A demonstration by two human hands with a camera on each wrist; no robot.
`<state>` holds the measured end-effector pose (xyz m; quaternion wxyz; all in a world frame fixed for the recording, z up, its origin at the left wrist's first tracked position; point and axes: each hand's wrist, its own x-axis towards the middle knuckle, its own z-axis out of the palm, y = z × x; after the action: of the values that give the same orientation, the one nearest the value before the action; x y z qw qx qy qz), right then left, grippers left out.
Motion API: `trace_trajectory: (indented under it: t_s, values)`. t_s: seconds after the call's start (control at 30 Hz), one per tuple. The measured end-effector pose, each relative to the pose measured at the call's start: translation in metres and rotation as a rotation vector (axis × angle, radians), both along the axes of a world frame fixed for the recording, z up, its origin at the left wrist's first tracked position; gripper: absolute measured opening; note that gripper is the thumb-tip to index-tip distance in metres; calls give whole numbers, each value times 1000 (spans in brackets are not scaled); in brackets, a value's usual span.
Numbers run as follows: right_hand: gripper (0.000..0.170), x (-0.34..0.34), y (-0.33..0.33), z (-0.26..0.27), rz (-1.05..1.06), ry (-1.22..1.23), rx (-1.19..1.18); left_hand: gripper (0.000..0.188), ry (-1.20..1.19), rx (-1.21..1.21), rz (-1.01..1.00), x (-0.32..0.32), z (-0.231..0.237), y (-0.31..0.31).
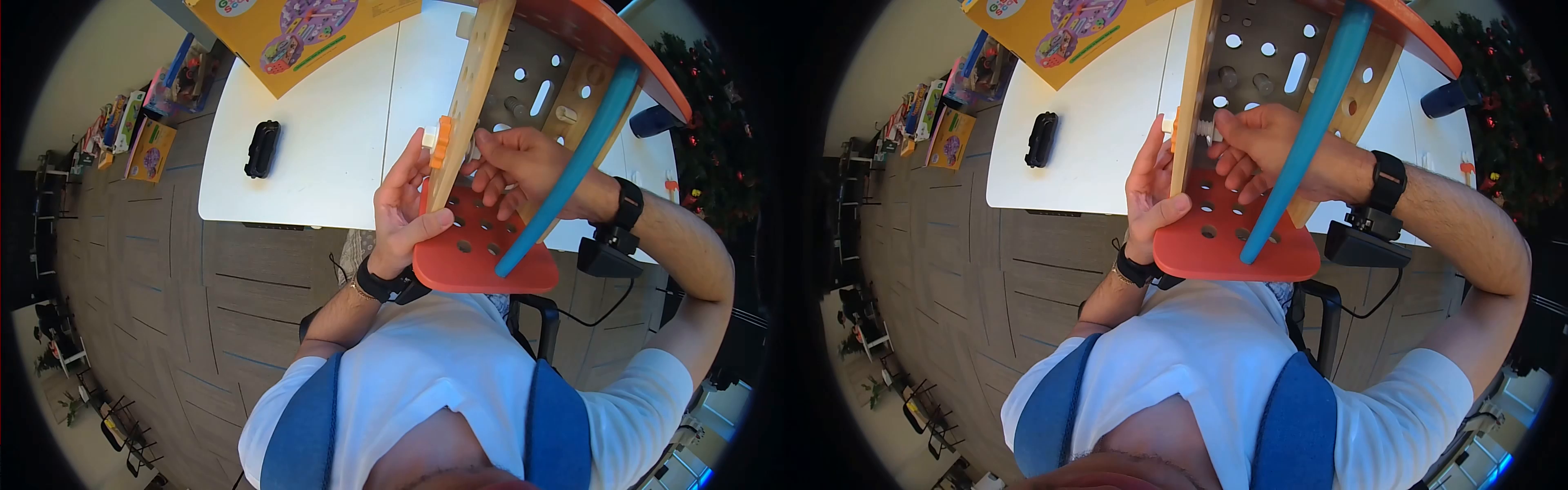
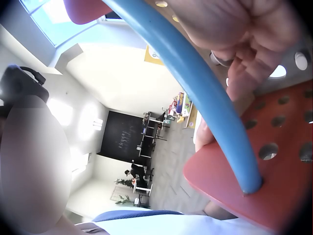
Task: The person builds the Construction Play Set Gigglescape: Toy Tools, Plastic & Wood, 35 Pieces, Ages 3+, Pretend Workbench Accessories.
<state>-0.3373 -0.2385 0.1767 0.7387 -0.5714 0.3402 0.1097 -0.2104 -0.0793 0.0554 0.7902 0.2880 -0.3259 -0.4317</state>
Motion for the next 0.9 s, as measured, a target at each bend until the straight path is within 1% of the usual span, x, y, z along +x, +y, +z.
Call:
trace_trajectory:
  t_s: [0.03, 0.1, 0.13, 0.2, 0.27, 0.33, 0.4, 0.53, 0.6, 0.63, 0.7, 0.73, 0.77, 0.8, 0.83, 0.9]
  values:
    - [46, 1, 3, 1, -2, 0, 2, 98, -8, 18, -2, -1, 0, 1]
    - [51, 6, 10, 4, -112, 97, -219, 98, -21, 28, -9, -1, 0, -1]
    - [51, 6, 10, 3, -117, 97, -218, 98, -2, 40, -21, -1, 0, 0]
    - [48, 5, 11, -1, -108, 109, -293, 98, 10, 52, -41, -1, 1, 0]
    - [46, 3, 10, 2, -104, 101, -295, 98, 65, 52, -32, -4, 3, -1]
    - [45, 2, 12, 6, -93, 96, -297, 98, 69, 60, -52, -4, 2, -1]
    - [44, 3, 21, 8, -193, 48, -262, 98, 80, 72, -57, -4, 3, 0]
    - [49, 1, 14, -3, -163, 22, -282, 98, 54, 67, -45, -5, 3, 1]
    - [58, 1, 17, -5, -200, 22, -206, 98, 36, 54, -41, -4, 3, 0]
    - [58, 1, 17, -2, -200, 19, -206, 98, 27, 53, -42, -3, 3, 0]
    - [64, 2, 16, 12, -20, 123, -11, 99, 21, 52, -38, -4, 4, 1]
    - [64, 2, 16, 15, -18, 122, -13, 99, 61, 57, -59, -4, 4, 1]
    - [69, 2, 15, 17, 2, 171, 15, 100, 102, 64, -80, -5, 5, 2]
    - [73, 2, 15, 18, 23, 219, 41, 100, 101, 65, -78, -6, 5, 3]
    - [73, 2, 17, 16, 24, 217, 40, 100, 98, 54, -62, -8, 5, 2]
    - [78, 2, 24, 12, -247, 162, -247, 100, 96, 44, -44, -8, 5, 2]
